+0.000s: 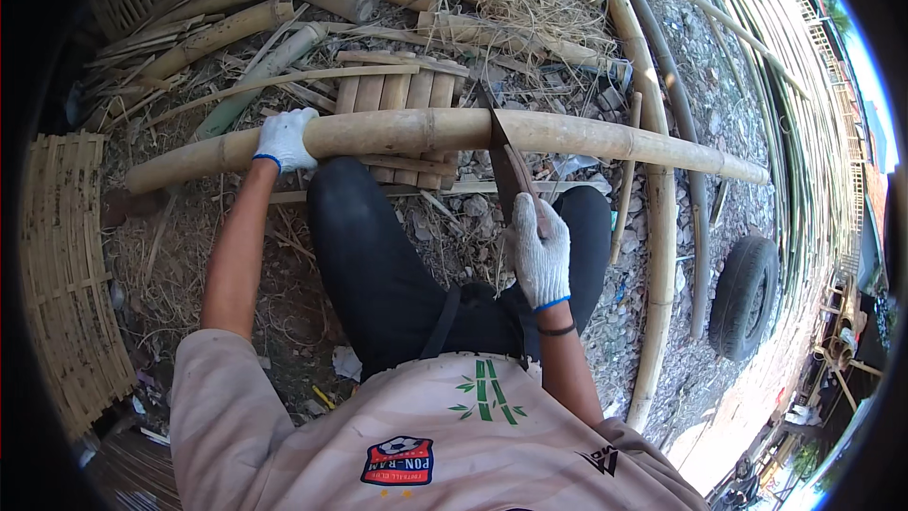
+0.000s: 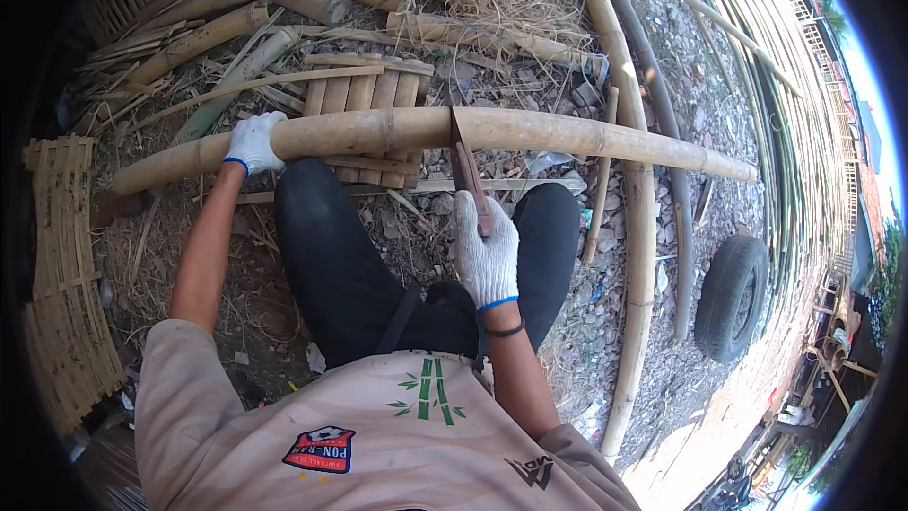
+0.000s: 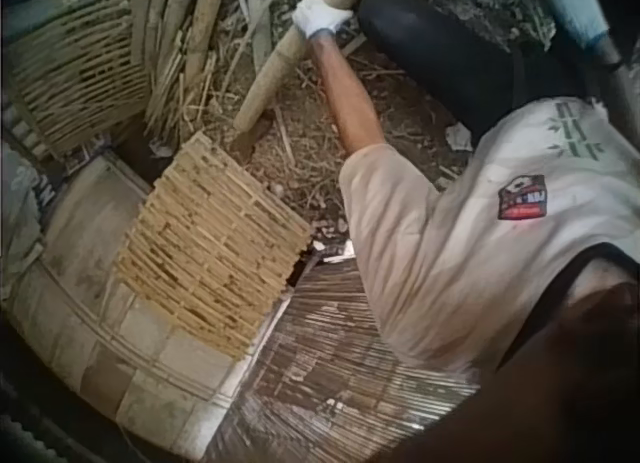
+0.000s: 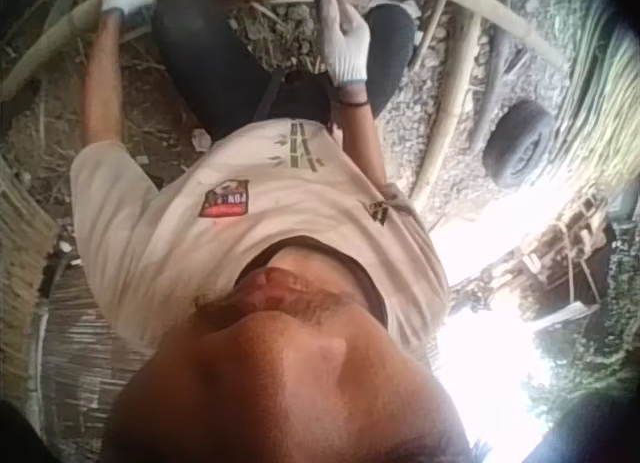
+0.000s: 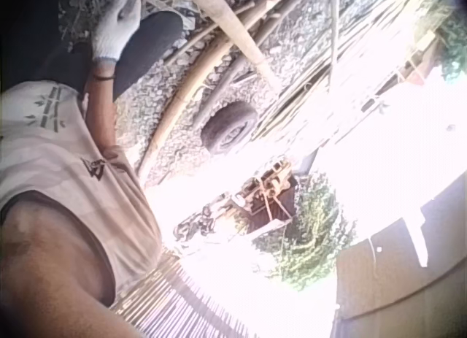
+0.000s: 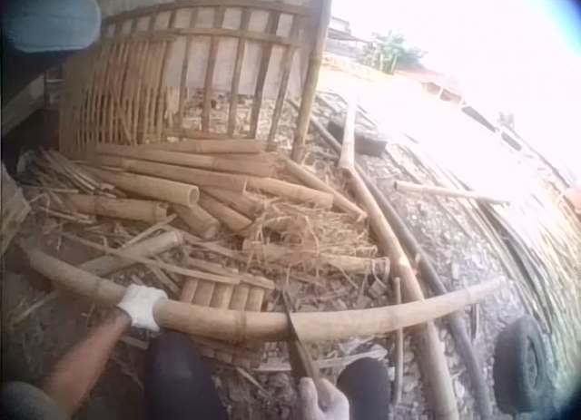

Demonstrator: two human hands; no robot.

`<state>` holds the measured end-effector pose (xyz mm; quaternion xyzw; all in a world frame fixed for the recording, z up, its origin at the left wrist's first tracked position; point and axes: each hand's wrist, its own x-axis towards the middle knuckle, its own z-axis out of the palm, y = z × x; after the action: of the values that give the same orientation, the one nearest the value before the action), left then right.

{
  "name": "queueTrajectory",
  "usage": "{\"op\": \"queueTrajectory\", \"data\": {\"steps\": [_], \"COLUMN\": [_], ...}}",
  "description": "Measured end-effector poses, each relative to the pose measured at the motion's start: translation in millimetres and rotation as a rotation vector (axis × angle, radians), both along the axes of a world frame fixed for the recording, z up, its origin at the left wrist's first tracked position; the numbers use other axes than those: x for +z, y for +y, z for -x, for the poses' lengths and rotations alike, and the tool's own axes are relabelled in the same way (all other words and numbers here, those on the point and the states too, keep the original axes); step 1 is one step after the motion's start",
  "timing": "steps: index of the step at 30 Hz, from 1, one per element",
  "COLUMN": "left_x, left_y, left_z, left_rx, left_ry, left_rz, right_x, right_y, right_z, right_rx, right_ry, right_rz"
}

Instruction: The person is using a hand saw to cut a bamboo pole.

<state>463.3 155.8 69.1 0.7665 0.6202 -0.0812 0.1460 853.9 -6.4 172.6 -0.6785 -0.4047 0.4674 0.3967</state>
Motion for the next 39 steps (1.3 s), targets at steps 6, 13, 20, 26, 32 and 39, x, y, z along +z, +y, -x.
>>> {"op": "queueTrajectory", "data": {"steps": [6, 13, 20, 26, 32, 39], "left_x": [-3.8, 14.7, -4.6, -42.0, -6.7, -66.5], "left_y": [0.2, 17.0, 5.7, 33.8, 74.1, 57.0], "left_z": [-0.2, -16.9, -184.6, -257.3, -257.6, -287.6], "left_rx": [-0.02, 0.096, -0.203, -0.135, -0.274, -0.073], "left_ry": [0.014, 0.058, -0.26, 0.003, -0.055, 0.043], "left_rz": [-0.064, 0.105, -0.172, -0.414, 0.114, -0.468], "right_x": [35.6, 37.2, 3.9, -8.7, -21.7, -25.6], "right_y": [-47.1, -31.6, -36.6, -51.5, -57.1, -60.1], "right_z": [-4.9, 0.8, 1.6, 1.0, 5.8, 10.7], "right_rx": [-0.073, -0.012, 0.034, -0.015, -0.069, -0.036], "right_ry": [0.112, 0.06, -0.195, -0.077, -0.124, -0.217], "right_rz": [0.191, 0.131, -0.121, -0.042, -0.062, -0.157]}}
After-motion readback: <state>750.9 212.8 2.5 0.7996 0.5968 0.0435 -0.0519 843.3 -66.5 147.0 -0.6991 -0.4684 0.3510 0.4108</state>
